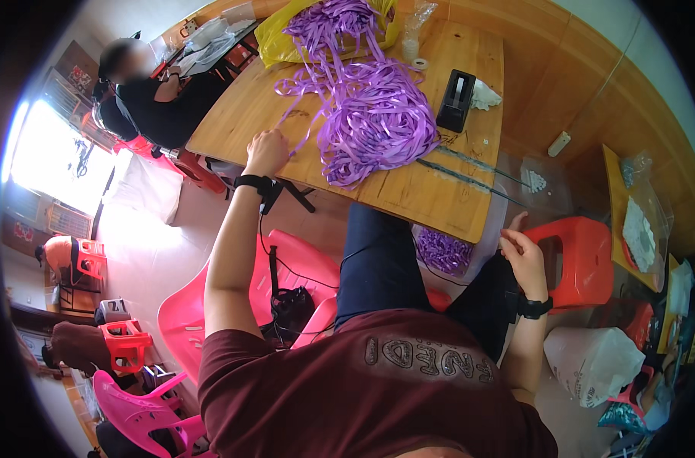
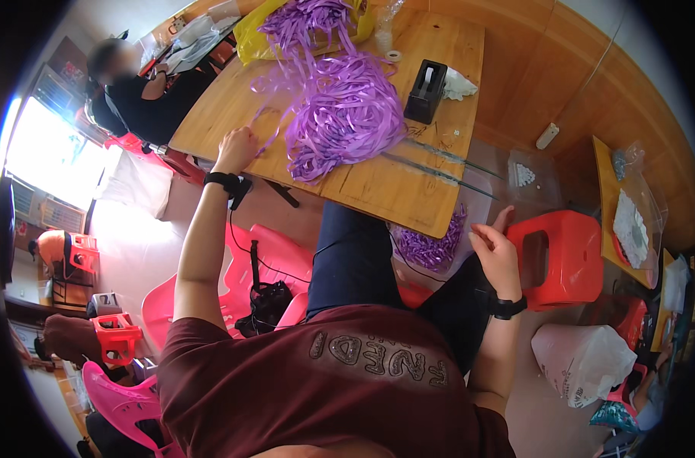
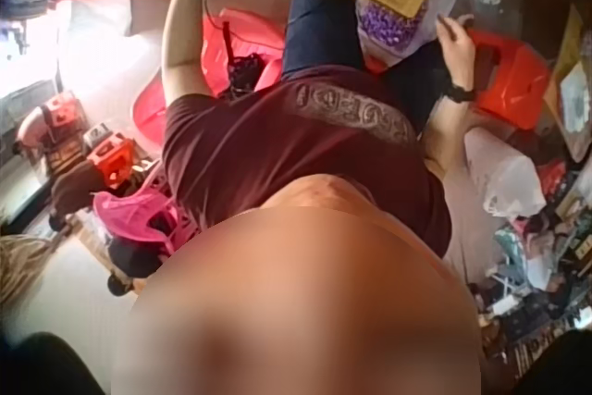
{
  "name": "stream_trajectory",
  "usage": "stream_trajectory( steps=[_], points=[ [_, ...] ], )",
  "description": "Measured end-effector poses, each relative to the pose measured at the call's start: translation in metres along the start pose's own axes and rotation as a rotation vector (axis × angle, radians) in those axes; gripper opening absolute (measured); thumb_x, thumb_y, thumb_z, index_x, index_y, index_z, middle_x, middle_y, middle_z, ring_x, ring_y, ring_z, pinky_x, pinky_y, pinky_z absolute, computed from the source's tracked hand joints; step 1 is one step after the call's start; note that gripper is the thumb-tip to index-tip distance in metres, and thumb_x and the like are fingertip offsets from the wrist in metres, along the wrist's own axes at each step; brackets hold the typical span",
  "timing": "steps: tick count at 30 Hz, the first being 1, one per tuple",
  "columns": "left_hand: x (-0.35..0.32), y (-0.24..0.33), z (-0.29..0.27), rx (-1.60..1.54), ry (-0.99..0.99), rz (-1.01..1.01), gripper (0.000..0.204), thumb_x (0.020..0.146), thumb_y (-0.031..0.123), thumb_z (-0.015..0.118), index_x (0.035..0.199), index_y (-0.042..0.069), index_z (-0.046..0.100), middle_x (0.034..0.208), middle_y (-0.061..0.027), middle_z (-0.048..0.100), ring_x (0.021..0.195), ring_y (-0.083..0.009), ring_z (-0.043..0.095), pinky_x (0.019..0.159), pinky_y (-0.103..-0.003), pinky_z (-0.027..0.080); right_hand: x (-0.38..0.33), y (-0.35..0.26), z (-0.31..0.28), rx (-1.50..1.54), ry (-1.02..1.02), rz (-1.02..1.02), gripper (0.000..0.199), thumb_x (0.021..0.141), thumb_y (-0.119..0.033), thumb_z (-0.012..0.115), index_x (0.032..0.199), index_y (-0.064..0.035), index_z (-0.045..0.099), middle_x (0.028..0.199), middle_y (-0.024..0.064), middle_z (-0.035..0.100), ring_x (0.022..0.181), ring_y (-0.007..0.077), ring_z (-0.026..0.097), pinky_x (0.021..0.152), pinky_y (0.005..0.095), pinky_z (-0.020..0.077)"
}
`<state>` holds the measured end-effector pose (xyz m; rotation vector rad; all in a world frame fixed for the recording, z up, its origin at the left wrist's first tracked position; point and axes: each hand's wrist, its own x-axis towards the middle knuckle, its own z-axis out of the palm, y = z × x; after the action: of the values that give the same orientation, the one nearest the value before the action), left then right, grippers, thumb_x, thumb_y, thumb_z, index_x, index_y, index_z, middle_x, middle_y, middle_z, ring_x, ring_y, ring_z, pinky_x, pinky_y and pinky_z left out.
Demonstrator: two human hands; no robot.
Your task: Organizing and measuring purple ribbons at a workshop table against a fixed ruler.
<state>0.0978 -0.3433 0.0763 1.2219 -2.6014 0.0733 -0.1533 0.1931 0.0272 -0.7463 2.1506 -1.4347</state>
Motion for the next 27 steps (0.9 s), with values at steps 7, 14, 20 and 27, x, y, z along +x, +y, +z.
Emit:
stream_trajectory(
  steps=[7,14,20,27],
  points=[
    [-0.028,0.026,-0.002,-0.190,0.024,0.148,0.029,0.091,0.034,0.063,0.099,0.006,0.067,0.108,-0.0173,0.067,0.112,-0.0386,0.059,0.094,-0.051,0.046,-0.006,-0.033,0.007,0.017,0.022,-0.124,0.025,0.094,-0.011,0.068,0.114,0.0037,0.068,0.094,0.0048,0.071,0.080,0.0071,0.063,0.075,0.0218,0.0501],
    [-0.029,0.036,-0.020,-0.406,0.123,-0.010,0.027,0.095,0.034,0.062,0.097,0.008,0.069,0.098,-0.0125,0.069,0.098,-0.0319,0.065,0.085,-0.044,0.048,-0.021,-0.040,0.016,-0.054,-0.007,-0.166,0.022,0.094,-0.011,0.069,0.111,0.0025,0.070,0.090,0.0032,0.071,0.076,0.0070,0.063,0.072,0.0216,0.0495],
    [-0.099,0.098,-0.131,-1.304,-0.154,0.243,0.021,0.102,0.020,0.056,0.109,0.002,0.066,0.088,-0.0016,0.065,0.084,-0.0105,0.058,0.075,-0.025,0.046,-0.030,-0.090,0.034,-0.160,-0.048,-0.314,0.022,0.094,-0.008,0.067,0.114,0.0014,0.069,0.088,0.0023,0.068,0.080,0.0078,0.063,0.073,0.0212,0.0499],
    [-0.157,0.147,-0.178,-1.641,-0.602,0.369,0.019,0.104,0.015,0.053,0.108,-0.001,0.062,0.085,-0.0010,0.062,0.080,-0.0093,0.057,0.075,-0.025,0.047,-0.034,-0.181,0.094,0.088,-0.192,-0.620,0.033,0.094,-0.008,0.066,0.126,-0.0015,0.063,0.127,0.0087,0.061,0.092,0.0104,0.063,0.082,0.0254,0.0509]
  ],
)
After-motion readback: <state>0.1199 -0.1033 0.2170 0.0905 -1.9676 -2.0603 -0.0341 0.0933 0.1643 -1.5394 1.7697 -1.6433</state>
